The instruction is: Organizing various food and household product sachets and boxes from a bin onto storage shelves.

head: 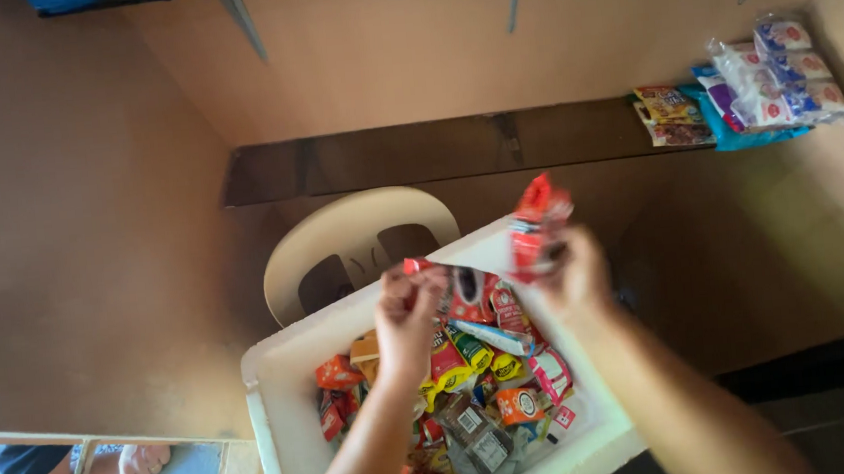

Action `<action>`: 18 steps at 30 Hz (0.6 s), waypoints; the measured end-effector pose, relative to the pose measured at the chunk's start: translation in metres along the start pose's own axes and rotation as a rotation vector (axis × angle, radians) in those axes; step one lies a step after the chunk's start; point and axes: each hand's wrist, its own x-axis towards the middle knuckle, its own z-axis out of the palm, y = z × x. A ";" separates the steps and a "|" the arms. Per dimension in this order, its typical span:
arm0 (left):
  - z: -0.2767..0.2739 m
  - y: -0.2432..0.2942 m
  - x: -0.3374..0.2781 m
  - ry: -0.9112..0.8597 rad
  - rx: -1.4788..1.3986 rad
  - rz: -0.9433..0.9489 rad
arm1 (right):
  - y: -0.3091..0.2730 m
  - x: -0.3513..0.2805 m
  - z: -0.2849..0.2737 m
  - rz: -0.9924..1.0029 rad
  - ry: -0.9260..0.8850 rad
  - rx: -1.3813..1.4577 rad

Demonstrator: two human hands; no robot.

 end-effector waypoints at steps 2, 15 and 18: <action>-0.015 0.004 0.012 -0.044 0.153 0.043 | -0.017 0.020 -0.018 0.014 -0.045 -0.088; 0.030 0.020 0.037 -0.023 -0.101 0.017 | 0.007 -0.026 0.050 0.015 -0.262 -0.534; 0.051 0.063 0.022 -0.175 -0.055 0.048 | 0.010 -0.007 0.042 -0.153 -0.316 -0.378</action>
